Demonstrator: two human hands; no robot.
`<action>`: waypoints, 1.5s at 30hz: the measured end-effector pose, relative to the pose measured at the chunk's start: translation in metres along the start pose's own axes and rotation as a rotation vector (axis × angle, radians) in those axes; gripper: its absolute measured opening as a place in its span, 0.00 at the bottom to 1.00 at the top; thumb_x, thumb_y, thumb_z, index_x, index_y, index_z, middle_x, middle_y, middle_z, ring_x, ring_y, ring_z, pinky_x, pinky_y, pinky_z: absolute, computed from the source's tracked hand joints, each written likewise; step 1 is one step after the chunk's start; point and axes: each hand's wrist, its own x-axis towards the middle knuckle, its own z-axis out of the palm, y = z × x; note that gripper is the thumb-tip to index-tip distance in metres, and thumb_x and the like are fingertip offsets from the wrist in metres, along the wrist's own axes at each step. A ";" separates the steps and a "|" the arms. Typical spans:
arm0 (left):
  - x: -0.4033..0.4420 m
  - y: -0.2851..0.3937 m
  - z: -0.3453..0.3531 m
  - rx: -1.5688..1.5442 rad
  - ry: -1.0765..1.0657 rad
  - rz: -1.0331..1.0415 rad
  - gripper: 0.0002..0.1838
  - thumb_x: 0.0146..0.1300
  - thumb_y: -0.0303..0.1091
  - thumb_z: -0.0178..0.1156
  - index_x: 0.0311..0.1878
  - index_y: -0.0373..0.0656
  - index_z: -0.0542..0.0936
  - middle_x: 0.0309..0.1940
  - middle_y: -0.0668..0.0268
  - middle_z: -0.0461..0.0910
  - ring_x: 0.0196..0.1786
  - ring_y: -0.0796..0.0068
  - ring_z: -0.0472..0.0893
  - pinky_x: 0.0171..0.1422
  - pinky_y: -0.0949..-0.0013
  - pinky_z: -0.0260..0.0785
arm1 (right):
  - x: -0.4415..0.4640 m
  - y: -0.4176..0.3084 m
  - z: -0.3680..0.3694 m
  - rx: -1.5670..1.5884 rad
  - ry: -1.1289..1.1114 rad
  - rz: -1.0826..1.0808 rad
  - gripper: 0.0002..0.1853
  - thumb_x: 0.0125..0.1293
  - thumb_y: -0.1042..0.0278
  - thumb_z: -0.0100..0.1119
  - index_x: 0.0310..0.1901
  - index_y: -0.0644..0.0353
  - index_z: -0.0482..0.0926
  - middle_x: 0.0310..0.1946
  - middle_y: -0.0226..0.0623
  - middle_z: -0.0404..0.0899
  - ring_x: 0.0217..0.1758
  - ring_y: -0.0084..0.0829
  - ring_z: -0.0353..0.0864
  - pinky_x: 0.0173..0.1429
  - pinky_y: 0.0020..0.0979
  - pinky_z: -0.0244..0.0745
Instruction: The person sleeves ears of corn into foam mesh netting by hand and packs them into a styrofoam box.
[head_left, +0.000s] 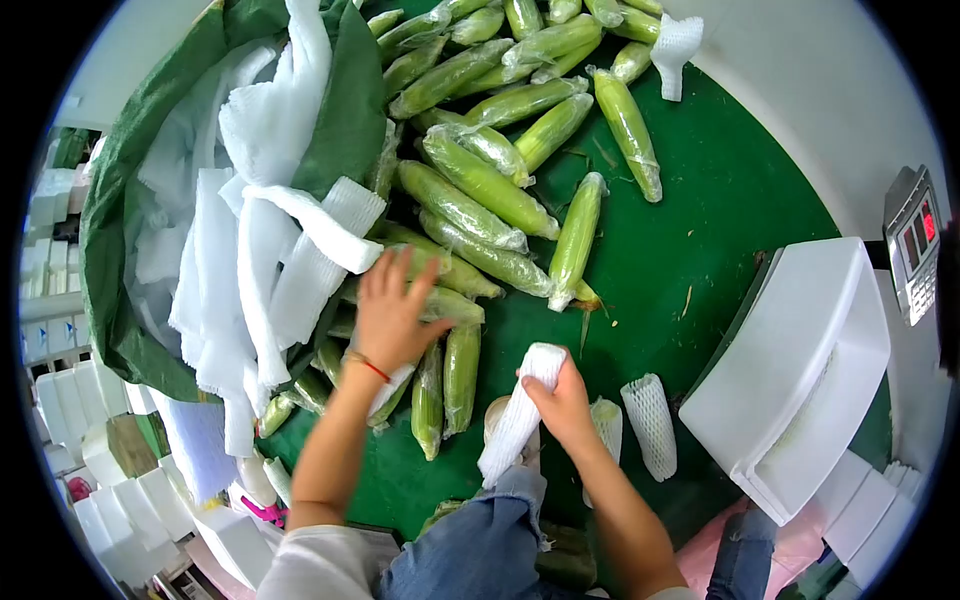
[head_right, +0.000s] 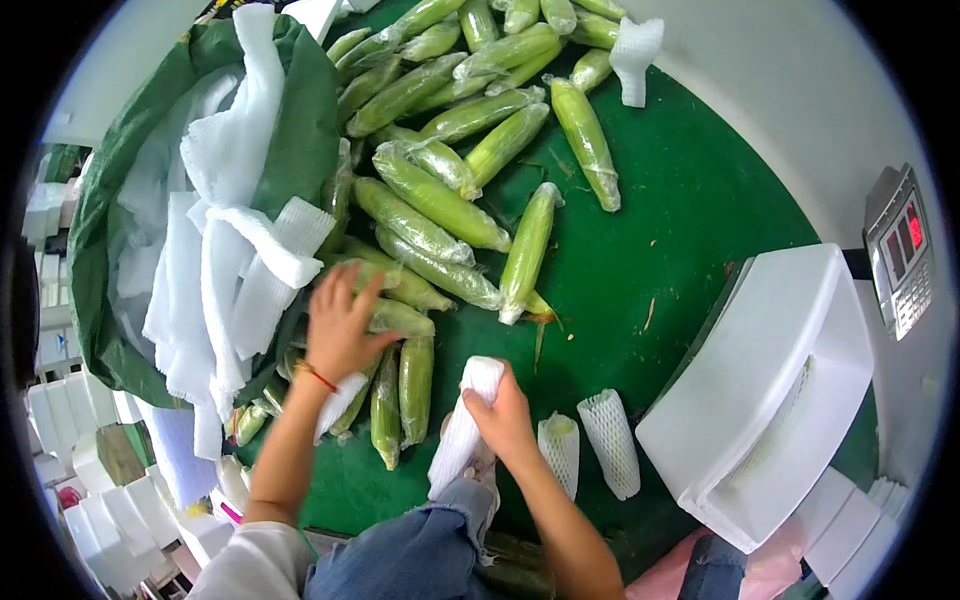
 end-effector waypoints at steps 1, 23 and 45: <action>-0.002 0.001 0.003 -0.007 -0.008 0.003 0.54 0.37 0.48 0.75 0.71 0.58 0.58 0.70 0.58 0.54 0.73 0.46 0.51 0.72 0.43 0.50 | 0.004 -0.009 -0.003 -0.139 0.016 -0.022 0.24 0.59 0.66 0.60 0.55 0.64 0.68 0.48 0.48 0.77 0.51 0.48 0.78 0.57 0.41 0.71; 0.061 0.059 0.033 0.216 0.121 1.024 0.39 0.45 0.44 0.65 0.64 0.75 0.64 0.65 0.62 0.63 0.66 0.51 0.63 0.71 0.45 0.53 | 0.044 0.046 -0.025 -0.777 0.242 -0.341 0.15 0.50 0.72 0.65 0.42 0.51 0.81 0.60 0.55 0.65 0.57 0.56 0.70 0.59 0.45 0.68; -0.047 0.078 -0.013 -0.751 0.145 0.294 0.25 0.52 0.32 0.67 0.55 0.43 0.76 0.48 0.58 0.78 0.46 0.59 0.78 0.56 0.59 0.69 | -0.048 -0.006 -0.054 -0.334 0.144 -0.313 0.30 0.60 0.80 0.50 0.66 0.60 0.61 0.57 0.49 0.73 0.52 0.32 0.79 0.52 0.30 0.75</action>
